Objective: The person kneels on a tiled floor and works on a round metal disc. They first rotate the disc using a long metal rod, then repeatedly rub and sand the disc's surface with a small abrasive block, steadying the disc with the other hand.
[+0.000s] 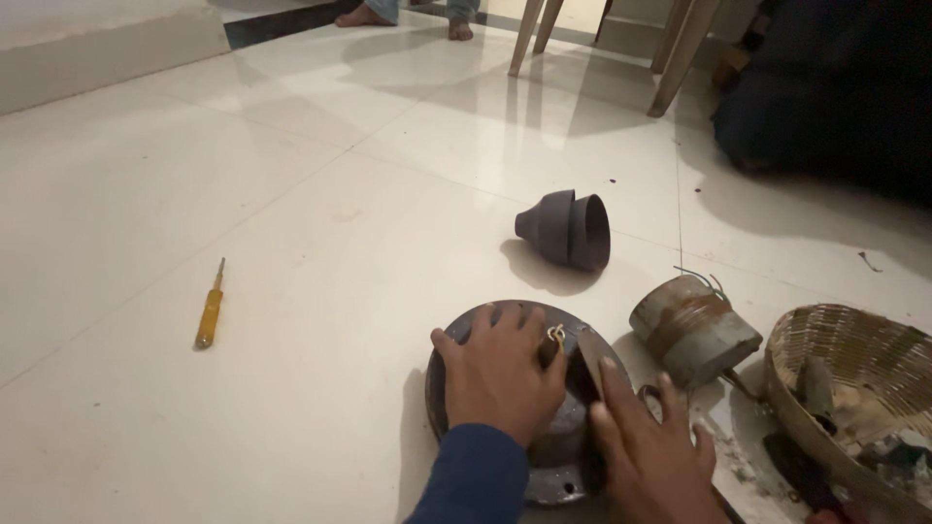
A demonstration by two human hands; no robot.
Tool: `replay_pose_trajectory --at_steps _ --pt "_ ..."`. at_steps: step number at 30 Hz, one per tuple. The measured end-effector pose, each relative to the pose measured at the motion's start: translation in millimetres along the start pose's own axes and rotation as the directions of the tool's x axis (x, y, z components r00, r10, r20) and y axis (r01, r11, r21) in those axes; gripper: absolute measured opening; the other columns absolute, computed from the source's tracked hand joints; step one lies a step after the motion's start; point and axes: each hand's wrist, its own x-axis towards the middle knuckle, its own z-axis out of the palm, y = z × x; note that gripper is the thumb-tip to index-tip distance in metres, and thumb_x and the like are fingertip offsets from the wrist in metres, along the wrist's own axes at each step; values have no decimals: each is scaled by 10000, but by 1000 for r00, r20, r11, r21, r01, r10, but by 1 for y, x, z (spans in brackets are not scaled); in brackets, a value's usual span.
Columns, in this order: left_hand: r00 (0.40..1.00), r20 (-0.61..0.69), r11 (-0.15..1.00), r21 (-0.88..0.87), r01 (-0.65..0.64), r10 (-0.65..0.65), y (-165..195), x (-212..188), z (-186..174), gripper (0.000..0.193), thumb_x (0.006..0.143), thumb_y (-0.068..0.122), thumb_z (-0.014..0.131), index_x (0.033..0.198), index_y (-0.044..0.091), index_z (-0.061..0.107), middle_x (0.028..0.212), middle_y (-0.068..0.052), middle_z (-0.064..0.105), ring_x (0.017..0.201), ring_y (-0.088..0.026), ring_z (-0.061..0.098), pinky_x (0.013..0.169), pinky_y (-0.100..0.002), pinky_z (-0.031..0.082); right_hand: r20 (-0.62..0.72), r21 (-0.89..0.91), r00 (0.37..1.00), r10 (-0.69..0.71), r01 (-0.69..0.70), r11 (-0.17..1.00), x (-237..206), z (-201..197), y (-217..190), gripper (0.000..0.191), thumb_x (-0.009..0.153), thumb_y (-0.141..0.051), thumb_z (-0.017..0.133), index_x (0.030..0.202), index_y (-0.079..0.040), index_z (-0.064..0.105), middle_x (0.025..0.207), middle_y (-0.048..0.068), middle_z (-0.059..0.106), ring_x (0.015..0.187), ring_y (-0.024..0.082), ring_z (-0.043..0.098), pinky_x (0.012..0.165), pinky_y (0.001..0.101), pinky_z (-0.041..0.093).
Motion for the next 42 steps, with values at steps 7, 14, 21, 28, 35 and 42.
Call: replay_pose_trajectory --at_steps 7,14,21,28,35,42 --pt "999 22 1000 -5 28 -28 4 3 -4 541 835 387 646 1332 176 637 1349 -71 587 1334 -291 467 997 -827 210 -405 -518 685 -605 374 769 -32 58 41 643 1058 -450 421 1623 -145 443 1586 15 478 1435 317 376 1071 513 328" --pt "995 81 998 39 57 -60 6 5 -5 528 880 408 616 1368 206 613 1378 -41 581 1337 -270 456 1031 -844 194 -22 129 995 101 -98 987 -16 3 -16 674 937 -516 429 1589 -352 383 1586 11 408 1490 292 304 1104 642 223" --pt "992 39 985 131 111 -117 3 -3 12 399 949 451 575 1285 245 642 1351 -15 607 1357 -276 481 1061 -835 236 33 319 998 -51 38 947 -50 -56 -39 601 1034 -483 326 1557 -186 324 1600 125 406 1508 376 262 1129 670 187" --pt "997 -27 989 129 69 -66 8 3 4 545 859 462 623 1355 237 617 1366 -39 598 1394 -409 397 996 -824 230 205 395 968 142 -215 893 -17 -69 -50 643 996 -522 320 1604 -314 318 1636 166 337 1527 340 173 1149 665 127" --pt "995 19 988 119 98 -101 12 2 1 490 907 481 584 1323 223 611 1344 -31 580 1383 -390 369 1041 -838 200 54 299 997 62 -75 951 -33 -61 -53 659 994 -540 340 1597 -276 371 1624 195 426 1462 438 305 1046 689 277" --pt "986 107 980 169 106 -125 7 3 13 535 926 528 554 1366 225 574 1431 -40 528 1411 -383 346 1040 -838 208 223 351 970 101 -177 919 -22 -78 -51 660 1055 -536 263 1672 -308 326 1575 212 423 1529 456 247 1156 678 197"
